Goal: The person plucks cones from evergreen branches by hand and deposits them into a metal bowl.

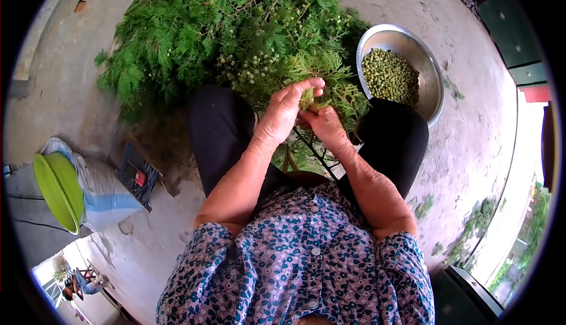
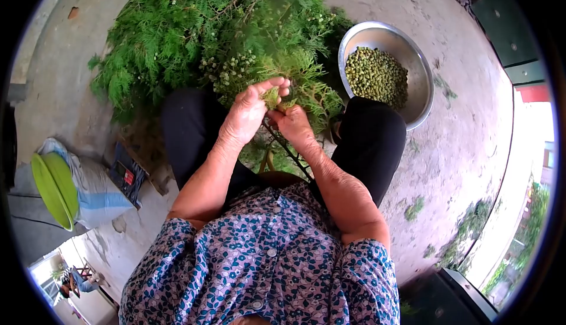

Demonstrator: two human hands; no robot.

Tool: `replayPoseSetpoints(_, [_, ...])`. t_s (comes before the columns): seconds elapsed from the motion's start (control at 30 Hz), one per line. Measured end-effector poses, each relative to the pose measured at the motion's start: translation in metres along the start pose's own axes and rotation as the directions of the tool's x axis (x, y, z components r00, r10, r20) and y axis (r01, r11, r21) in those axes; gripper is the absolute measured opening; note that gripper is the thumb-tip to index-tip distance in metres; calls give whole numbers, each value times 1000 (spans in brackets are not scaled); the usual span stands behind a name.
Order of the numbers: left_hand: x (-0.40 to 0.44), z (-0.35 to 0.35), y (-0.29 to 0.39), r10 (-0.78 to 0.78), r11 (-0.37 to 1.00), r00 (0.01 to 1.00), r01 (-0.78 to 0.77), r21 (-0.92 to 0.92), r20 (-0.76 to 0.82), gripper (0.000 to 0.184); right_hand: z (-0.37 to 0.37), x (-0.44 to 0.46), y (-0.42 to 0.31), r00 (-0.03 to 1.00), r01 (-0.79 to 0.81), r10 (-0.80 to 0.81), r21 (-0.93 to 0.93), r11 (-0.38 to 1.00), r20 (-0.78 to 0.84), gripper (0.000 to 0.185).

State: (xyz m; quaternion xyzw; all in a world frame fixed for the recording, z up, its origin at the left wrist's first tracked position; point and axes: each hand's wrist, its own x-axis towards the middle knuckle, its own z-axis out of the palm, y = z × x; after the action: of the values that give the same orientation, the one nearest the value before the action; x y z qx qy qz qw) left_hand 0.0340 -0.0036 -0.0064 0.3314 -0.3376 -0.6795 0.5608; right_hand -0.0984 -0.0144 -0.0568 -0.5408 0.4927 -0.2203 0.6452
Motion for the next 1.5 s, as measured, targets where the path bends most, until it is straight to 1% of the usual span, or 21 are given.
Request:
replayPoseSetpoints(0.07, [0, -13, 7, 120, 981, 993, -116, 157, -14, 61, -3, -8, -20, 999, -34, 37, 67, 997, -34, 20])
replayPoseSetpoints(0.13, [-4, -20, 15, 66, 993, 972, -42, 109, -226, 49, 0, -11, -20, 994, 15, 17, 279, 960, -110, 20])
replayPoseSetpoints(0.2, [-3, -28, 17, 68, 998, 920, -57, 40, -386, 46, -4, -12, -17, 983, -35, 97, 362, 932, -154, 21])
replayPoseSetpoints(0.27, [-4, -32, 22, 78, 996, 885, -84, 8, -459, 41, -12, -16, -20, 977, -43, 106, 309, 950, -187, 32])
replayPoseSetpoints(0.37, [-6, -43, 13, 54, 998, 804, -64, 5, -592, 34, -20, -22, -24, 968, 28, 74, 394, 919, -241, 40])
replayPoseSetpoints(0.43, [-8, -48, 7, -36, 999, 668, 7, -43, -743, 29, -22, -24, -25, 962, 63, 67, 458, 887, -263, 39])
replayPoseSetpoints(0.57, [-10, -50, 4, 16, 1000, 602, -4, 17, -799, 28, -24, -29, -30, 939, 92, 106, 536, 839, -327, 39])
replayPoseSetpoints(0.73, [-11, -81, -20, 66, 982, 633, 95, 162, -771, 33, -35, -34, -36, 920, 145, 106, 578, 803, -378, 42])
replayPoseSetpoints(0.8, [-13, -88, -27, -36, 957, 686, 232, 172, -727, 30, -41, -34, -35, 914, 169, 119, 631, 757, -387, 41])
replayPoseSetpoints(0.87, [-15, -86, -33, -12, 956, 657, 229, 185, -754, 30, -45, -34, -38, 892, 190, 149, 652, 734, -427, 39])
replayPoseSetpoints(0.93, [-15, -69, -20, -218, 880, 592, 463, 106, -776, 40, -49, -35, -39, 889, 193, 152, 655, 731, -432, 37])
replayPoseSetpoints(0.97, [-14, -84, -31, -347, 865, 692, 497, 69, -633, 57, -52, -34, -37, 888, 217, 142, 672, 708, -437, 39])
replayPoseSetpoints(1.0, [-15, -78, -28, -345, 866, 693, 495, 70, -633, 57, -54, -33, -36, 887, 241, 131, 688, 684, -442, 41])
replayPoseSetpoints(1.07, [-20, -55, -13, -389, 832, 812, 512, 212, -435, 62, -55, -34, -37, 890, 239, 131, 691, 682, -438, 41])
replayPoseSetpoints(1.1, [-19, -49, 1, -481, 788, 849, 528, 318, -217, 72, -55, -33, -36, 890, 240, 131, 692, 681, -437, 40])
replayPoseSetpoints(1.2, [-20, -37, -22, -364, 843, 912, 409, 349, -190, 92, -56, -34, -41, 882, 249, 140, 698, 672, -450, 38])
replayPoseSetpoints(1.23, [-20, -22, -7, -426, 845, 905, 394, 363, 10, 93, -56, -35, -44, 875, 254, 152, 703, 664, -460, 37])
replayPoseSetpoints(1.27, [-20, -29, -32, -372, 792, 928, 319, 521, -3, 87, -56, -34, -46, 877, 254, 148, 703, 665, -457, 37])
replayPoseSetpoints(1.4, [-20, -25, -21, -519, 730, 849, 501, 465, -100, 64, -58, -35, -51, 849, 258, 215, 734, 628, -483, 33])
replayPoseSetpoints(1.47, [-15, -32, -15, -610, 466, 736, 632, 619, -292, 60, -61, -35, -51, 840, 280, 230, 756, 592, -491, 33])
replayPoseSetpoints(1.5, [-26, -32, -20, -372, 713, 903, 426, 557, -214, 56, -63, -35, -53, 834, 290, 240, 765, 576, -497, 33])
